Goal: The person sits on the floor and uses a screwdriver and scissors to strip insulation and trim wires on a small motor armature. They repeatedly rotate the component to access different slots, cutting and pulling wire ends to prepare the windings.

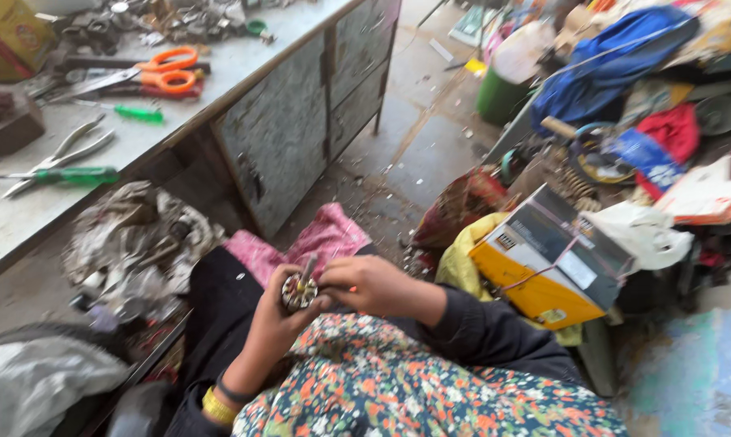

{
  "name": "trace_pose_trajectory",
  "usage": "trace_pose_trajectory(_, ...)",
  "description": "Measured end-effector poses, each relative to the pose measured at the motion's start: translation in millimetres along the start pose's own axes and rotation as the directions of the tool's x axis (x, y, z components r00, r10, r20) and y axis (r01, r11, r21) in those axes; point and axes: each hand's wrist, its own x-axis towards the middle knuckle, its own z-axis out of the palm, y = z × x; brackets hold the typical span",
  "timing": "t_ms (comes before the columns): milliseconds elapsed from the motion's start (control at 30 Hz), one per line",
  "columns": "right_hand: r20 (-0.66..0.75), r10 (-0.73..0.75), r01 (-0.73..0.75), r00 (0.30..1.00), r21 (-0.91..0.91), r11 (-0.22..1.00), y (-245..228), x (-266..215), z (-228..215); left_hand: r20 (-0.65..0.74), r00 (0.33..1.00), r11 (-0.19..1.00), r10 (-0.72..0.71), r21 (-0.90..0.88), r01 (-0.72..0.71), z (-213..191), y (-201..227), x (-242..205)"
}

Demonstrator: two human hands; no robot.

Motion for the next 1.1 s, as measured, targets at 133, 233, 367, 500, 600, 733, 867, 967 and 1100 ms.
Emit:
trace_pose_trajectory(133, -0.06, 0.045, -0.04, 0.997, 0.074, 0.996, -15.3, 1.5, -20.3, -0.065, 0.995, 0.994, -0.071, -0.087, 0.065, -5.7, 18.7, -2.4)
trace_pose_trajectory(233, -0.269, 0.014, -0.036, 0.963, -0.079, 0.996, -24.5, -3.9, -35.8, -0.117, 0.969, 0.962, -0.219, -0.19, 0.194, -2.8, 37.1, -0.2)
trace_pose_trajectory(367, -0.27, -0.05, 0.006, 0.961, -0.161, 0.987, -26.3, -2.6, -34.1, -0.042, 0.979, 0.922, -0.2, -0.346, 0.174, 0.6, 57.3, 6.4)
trace_pose_trajectory(500, -0.24, -0.039, -0.013, 0.97, -0.212, 0.977, -22.5, -2.7, -24.4, -0.013, 0.981, 0.863, -0.192, -0.478, 0.162, 1.4, 68.8, 16.7)
trace_pose_trajectory(600, -0.292, -0.072, -0.004, 0.954, -0.251, 0.968, -16.8, -1.1, -30.5, 0.023, 0.999, 0.827, -0.049, -0.559, 0.054, -8.2, 75.9, 19.3)
trace_pose_trajectory(733, -0.428, -0.002, -0.058, 0.904, -0.128, 0.99, -2.9, -2.1, -43.5, -0.083, 0.99, 0.855, -0.112, -0.516, 0.054, -17.7, 69.7, 14.8)
trace_pose_trajectory(867, -0.554, 0.164, -0.101, 0.817, 0.142, 0.985, 17.3, -6.9, -56.9, -0.083, 0.967, 0.808, -0.241, -0.569, 0.152, -18.8, 52.6, 6.1)
trace_pose_trajectory(967, -0.452, 0.326, -0.008, 0.83, 0.576, 0.817, 25.1, -3.4, -61.9, -0.056, 0.981, 0.775, -0.188, -0.622, 0.113, -25.9, 47.0, 16.7)
trace_pose_trajectory(1100, -0.223, 0.378, -0.001, 0.899, 0.861, 0.508, 23.5, 15.1, -49.4, -0.11, 0.982, 0.762, -0.153, -0.646, 0.047, -37.0, 50.6, 23.2)
